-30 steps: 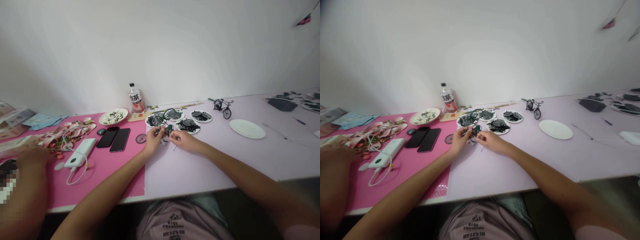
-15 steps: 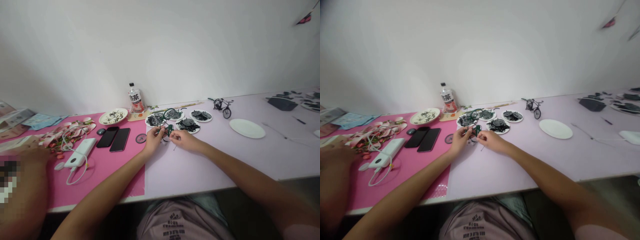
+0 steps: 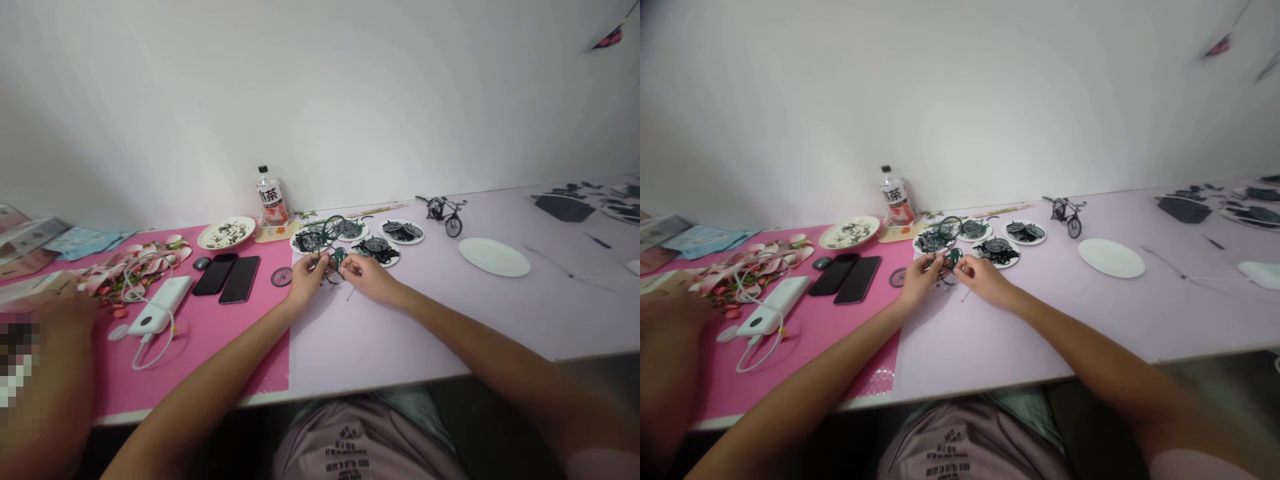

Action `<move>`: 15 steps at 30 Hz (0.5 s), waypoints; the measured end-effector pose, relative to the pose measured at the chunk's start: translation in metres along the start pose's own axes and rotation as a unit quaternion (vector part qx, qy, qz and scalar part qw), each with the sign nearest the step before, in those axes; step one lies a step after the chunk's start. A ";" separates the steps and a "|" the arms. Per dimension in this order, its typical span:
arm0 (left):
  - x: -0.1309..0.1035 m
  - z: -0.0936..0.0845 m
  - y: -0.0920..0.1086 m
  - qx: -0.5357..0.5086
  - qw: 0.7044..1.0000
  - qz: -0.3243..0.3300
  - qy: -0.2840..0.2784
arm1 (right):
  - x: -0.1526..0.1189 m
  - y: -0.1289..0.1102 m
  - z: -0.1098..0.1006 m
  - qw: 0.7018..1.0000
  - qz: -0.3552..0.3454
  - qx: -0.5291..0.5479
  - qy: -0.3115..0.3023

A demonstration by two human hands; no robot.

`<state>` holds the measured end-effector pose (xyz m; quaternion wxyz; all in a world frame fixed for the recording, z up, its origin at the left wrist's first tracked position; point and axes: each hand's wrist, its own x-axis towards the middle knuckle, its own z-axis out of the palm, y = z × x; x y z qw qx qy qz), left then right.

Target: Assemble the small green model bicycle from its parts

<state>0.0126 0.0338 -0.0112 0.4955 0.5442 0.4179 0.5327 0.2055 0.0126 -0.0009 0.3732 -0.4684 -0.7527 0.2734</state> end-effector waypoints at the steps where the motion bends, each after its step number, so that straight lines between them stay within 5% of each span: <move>1: 0.000 0.000 -0.001 -0.006 1.000 -0.001 -0.004 | 0.000 0.000 0.000 1.000 -0.001 -0.004 0.003; 15: 0.002 -0.001 -0.005 -0.039 0.999 -0.004 -0.002 | -0.003 -0.006 -0.002 0.999 -0.008 -0.038 0.013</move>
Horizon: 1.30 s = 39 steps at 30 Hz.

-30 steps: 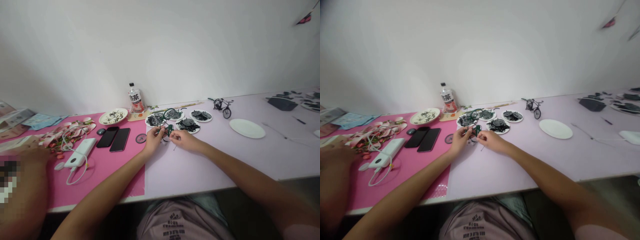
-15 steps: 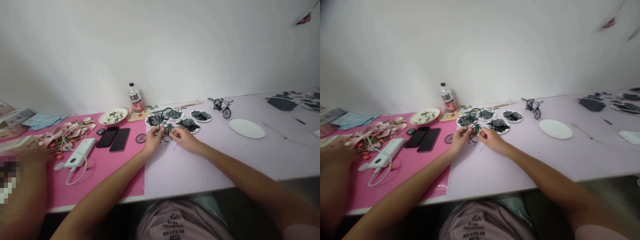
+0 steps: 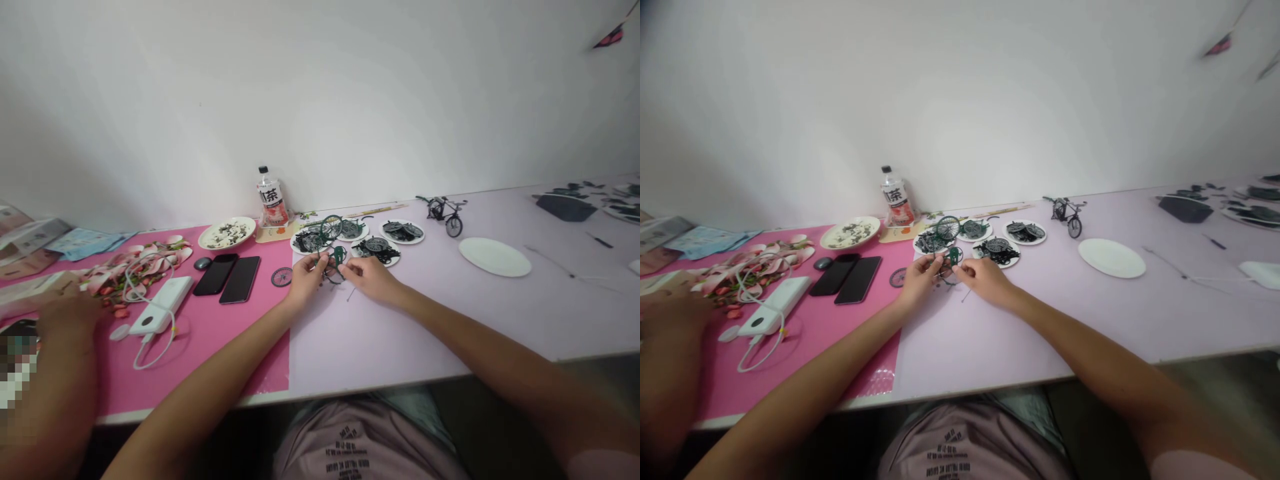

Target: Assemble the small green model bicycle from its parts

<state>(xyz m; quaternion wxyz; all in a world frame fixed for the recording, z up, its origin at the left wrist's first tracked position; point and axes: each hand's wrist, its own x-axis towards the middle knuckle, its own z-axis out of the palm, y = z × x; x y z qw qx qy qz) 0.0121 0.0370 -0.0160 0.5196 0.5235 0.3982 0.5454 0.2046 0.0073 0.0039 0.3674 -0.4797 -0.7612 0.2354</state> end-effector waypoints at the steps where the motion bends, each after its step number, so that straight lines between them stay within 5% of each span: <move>1: 0.000 0.000 0.001 -0.002 1.000 -0.002 0.002 | 0.000 0.000 0.000 1.000 0.002 -0.001 -0.010; 8: -0.004 0.004 0.011 -0.048 0.998 -0.022 0.017 | 0.000 0.002 0.004 0.994 0.004 0.070 -0.081; 24: -0.007 0.004 0.016 -0.037 0.999 0.008 0.015 | 0.003 0.005 0.007 0.982 0.041 0.182 -0.042; 39: -0.010 0.004 0.020 -0.010 1.000 -0.011 0.012 | 0.005 0.007 0.007 0.991 0.005 0.134 0.000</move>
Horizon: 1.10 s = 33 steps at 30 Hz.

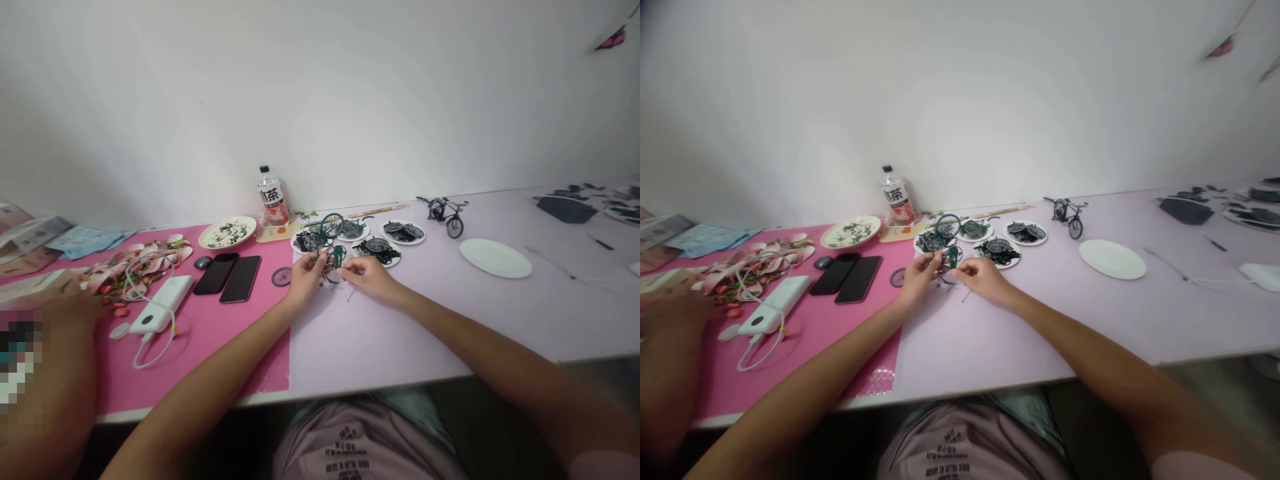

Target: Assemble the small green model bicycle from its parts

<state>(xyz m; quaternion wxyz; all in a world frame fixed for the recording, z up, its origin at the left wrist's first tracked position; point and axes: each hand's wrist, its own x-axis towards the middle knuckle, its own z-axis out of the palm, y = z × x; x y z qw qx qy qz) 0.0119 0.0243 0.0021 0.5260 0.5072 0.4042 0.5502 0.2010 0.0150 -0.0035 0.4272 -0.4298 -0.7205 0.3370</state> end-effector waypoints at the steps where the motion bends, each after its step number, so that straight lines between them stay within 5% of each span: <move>1: -0.001 0.000 0.001 -0.004 1.000 -0.002 0.000 | 0.000 0.000 0.000 1.000 -0.001 -0.001 0.003; 16: -0.004 0.002 0.004 -0.033 0.999 -0.018 -0.012 | 0.001 0.004 0.002 0.997 0.028 -0.024 0.064; 33: 0.004 -0.001 -0.008 0.029 0.999 -0.011 -0.015 | 0.000 -0.004 0.002 0.986 0.088 0.139 -0.003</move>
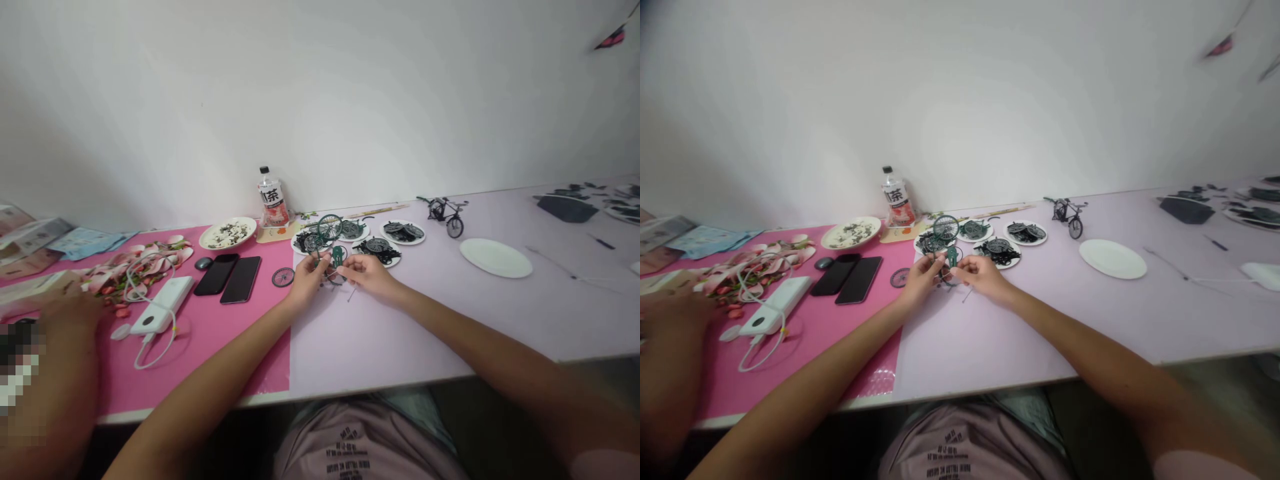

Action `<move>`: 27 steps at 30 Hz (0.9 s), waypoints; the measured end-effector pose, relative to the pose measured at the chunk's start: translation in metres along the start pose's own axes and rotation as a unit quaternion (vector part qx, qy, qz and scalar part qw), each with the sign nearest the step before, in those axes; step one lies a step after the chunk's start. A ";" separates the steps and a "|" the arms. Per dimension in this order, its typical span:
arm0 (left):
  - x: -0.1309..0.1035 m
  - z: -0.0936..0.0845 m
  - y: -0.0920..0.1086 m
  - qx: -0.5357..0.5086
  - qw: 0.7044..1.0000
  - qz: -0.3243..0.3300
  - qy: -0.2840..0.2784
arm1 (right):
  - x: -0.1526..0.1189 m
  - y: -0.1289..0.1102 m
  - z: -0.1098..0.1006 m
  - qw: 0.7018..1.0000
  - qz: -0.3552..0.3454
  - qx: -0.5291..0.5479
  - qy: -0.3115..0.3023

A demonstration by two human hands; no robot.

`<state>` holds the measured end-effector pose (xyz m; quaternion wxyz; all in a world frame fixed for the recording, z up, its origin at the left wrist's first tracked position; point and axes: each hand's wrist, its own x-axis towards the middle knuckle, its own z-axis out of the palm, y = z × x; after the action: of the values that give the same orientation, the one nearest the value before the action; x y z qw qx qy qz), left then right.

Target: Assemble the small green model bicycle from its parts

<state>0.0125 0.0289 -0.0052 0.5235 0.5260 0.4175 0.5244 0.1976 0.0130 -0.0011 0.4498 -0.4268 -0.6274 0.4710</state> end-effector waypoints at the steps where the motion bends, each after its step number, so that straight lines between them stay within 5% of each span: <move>1: 0.001 0.000 -0.001 0.006 1.000 -0.002 -0.003 | 0.000 0.000 0.000 1.000 0.005 0.004 -0.002; 15: -0.002 -0.003 0.000 -0.109 0.990 -0.061 -0.069 | 0.003 -0.002 -0.002 0.998 0.020 0.048 0.024; 27: -0.002 -0.004 0.000 -0.100 0.992 -0.058 -0.050 | 0.004 0.001 -0.005 0.999 0.007 0.033 0.022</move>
<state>0.0085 0.0278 -0.0060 0.6233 0.4715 0.3659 0.5053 0.2019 0.0178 -0.0004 0.4740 -0.4263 -0.5987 0.4850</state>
